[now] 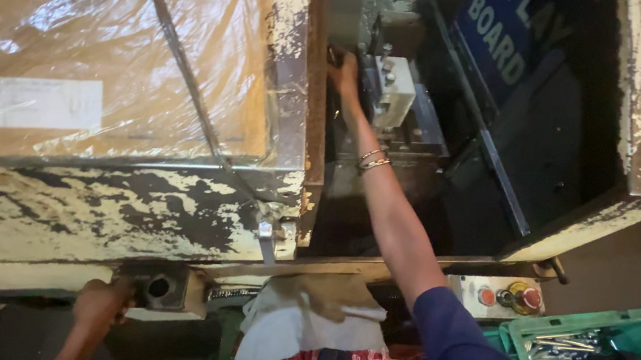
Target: The person operates a strapping machine to secure a plastic-wrapped cardboard box. They repeatedly retrieve metal strapping tools from a green bin, insert them into the machine, and press down on the box to apply straps.
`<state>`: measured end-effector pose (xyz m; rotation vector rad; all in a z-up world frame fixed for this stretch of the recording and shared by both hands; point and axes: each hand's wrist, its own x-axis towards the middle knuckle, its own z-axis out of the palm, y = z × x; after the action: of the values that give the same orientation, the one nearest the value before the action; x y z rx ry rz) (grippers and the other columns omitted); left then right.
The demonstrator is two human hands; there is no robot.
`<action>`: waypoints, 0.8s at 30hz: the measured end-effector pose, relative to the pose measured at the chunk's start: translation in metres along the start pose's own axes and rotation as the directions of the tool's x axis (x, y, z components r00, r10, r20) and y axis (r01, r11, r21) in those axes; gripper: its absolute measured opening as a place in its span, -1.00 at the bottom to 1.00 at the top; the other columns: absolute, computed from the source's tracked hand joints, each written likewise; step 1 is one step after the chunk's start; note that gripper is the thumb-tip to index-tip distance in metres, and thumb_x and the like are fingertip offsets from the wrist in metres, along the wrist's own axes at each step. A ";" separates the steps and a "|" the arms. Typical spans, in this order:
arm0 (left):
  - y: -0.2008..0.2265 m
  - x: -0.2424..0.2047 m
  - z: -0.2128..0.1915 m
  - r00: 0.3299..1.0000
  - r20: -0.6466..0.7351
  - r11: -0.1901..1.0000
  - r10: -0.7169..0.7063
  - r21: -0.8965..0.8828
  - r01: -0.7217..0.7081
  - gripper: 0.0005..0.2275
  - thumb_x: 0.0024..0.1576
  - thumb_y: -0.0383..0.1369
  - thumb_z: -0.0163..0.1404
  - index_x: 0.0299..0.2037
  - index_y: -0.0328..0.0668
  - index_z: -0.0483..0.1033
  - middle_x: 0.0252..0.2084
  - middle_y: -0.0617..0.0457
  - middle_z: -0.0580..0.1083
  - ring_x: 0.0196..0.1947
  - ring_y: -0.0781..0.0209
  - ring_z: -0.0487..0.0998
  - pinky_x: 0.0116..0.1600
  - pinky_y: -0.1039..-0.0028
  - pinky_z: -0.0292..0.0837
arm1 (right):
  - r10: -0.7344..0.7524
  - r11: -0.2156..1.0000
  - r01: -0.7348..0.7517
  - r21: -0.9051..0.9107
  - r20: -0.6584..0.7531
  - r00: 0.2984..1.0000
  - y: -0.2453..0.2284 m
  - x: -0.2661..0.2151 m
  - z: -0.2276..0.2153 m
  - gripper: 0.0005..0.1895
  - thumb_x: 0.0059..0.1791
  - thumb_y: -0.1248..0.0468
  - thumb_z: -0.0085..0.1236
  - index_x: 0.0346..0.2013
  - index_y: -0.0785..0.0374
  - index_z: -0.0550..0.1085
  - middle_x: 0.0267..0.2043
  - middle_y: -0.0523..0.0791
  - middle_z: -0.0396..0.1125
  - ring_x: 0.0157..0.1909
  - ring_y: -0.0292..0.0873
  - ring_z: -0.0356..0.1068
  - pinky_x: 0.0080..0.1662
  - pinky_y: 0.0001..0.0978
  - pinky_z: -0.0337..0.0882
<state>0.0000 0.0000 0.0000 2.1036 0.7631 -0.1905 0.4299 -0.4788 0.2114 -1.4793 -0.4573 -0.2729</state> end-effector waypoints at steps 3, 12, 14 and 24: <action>0.010 0.000 -0.007 0.998 0.050 0.956 0.027 0.291 -0.041 -0.41 0.30 0.04 -0.10 -0.45 -0.44 0.66 -0.55 -0.26 0.57 -0.65 -0.03 0.63 -0.29 0.17 0.58 | -0.156 0.988 0.157 0.007 -0.017 0.988 -0.006 0.005 0.007 -0.68 -0.04 0.33 0.27 -0.02 0.40 0.58 -0.13 -0.05 0.56 -0.22 -0.20 0.53 -0.13 -0.30 0.57; 0.010 0.010 -0.016 0.952 0.102 0.740 0.288 0.607 -0.289 -0.69 0.23 -0.11 -0.05 -0.22 -0.20 0.57 -0.33 -0.23 0.63 -0.25 -0.21 0.64 -0.09 0.03 0.52 | -0.219 0.968 0.216 -0.130 -0.013 0.976 -0.011 0.015 0.012 -0.63 -0.06 0.40 0.30 0.04 0.39 0.56 -0.02 -0.04 0.55 -0.05 -0.18 0.52 0.02 -0.32 0.53; 0.022 -0.024 -0.006 0.931 -0.022 0.601 0.363 0.769 -0.216 -0.77 0.25 -0.18 -0.07 -0.20 -0.09 0.59 -0.27 -0.13 0.64 -0.23 -0.10 0.67 -0.14 0.13 0.58 | -0.235 0.970 0.235 -0.067 0.017 0.972 -0.002 0.020 0.012 -0.52 -0.13 0.43 0.33 0.09 0.40 0.52 0.04 -0.02 0.52 0.02 -0.15 0.50 0.08 -0.29 0.51; 0.250 -0.182 0.022 0.582 0.383 0.565 0.718 0.167 -0.808 -0.70 0.27 -0.22 -0.10 0.07 -0.28 0.32 -0.31 -0.30 0.52 -0.44 -0.09 0.60 -0.42 0.14 0.54 | 0.171 0.449 0.242 -0.860 0.349 0.921 -0.079 -0.108 -0.017 -0.59 -0.08 0.04 0.32 -0.20 0.34 0.53 -0.29 0.14 0.45 -0.23 0.13 0.46 -0.17 -0.05 0.41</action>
<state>0.0030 -0.2088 0.2295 2.4555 -0.4550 -0.1161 0.3014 -0.5131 0.2322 -2.6425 -0.7279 -0.2625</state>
